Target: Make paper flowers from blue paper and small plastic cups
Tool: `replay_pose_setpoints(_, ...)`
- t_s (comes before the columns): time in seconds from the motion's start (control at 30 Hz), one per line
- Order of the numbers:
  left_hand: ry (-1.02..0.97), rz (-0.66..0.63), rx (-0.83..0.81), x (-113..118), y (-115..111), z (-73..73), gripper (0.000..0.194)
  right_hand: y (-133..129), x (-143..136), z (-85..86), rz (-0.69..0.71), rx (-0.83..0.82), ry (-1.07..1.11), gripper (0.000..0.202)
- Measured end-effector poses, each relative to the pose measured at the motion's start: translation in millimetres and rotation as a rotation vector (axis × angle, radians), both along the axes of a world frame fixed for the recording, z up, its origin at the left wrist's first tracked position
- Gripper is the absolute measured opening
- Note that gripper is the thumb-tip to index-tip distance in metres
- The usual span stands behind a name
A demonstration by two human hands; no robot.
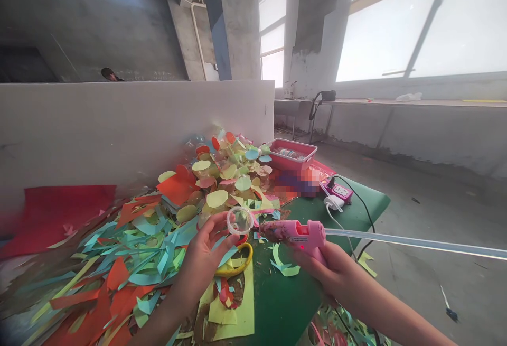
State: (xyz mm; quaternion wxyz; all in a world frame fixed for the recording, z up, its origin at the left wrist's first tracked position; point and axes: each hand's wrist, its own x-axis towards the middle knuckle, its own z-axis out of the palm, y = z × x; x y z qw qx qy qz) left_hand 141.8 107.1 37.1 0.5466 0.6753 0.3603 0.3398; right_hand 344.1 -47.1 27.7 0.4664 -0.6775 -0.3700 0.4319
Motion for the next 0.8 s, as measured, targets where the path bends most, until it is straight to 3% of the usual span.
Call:
replay_pose_setpoints(0.13, -0.071, -0.019, -0.029, 0, 3, 3.3, 0.042, 3, -4, 6.5, 0.004, -0.037, -0.027, 0.057)
replay_pose_setpoints(0.27, -0.112, -0.054, -0.052, -1, 5, 4.3, 0.043, 6, -1, 16.3, -0.117, 0.044, -0.060, 0.066)
replay_pose_setpoints(0.43, -0.115, -0.177, -0.121, 2, -2, 2.9, 0.040, 5, 2, 27.5, -0.171, 0.084, -0.052, 0.069)
replay_pose_setpoints(0.8, -0.144, -0.222, -0.232, 6, -19, 12.5, 0.045, 6, -3, 25.5, -0.149, 0.024, -0.003, 0.073)
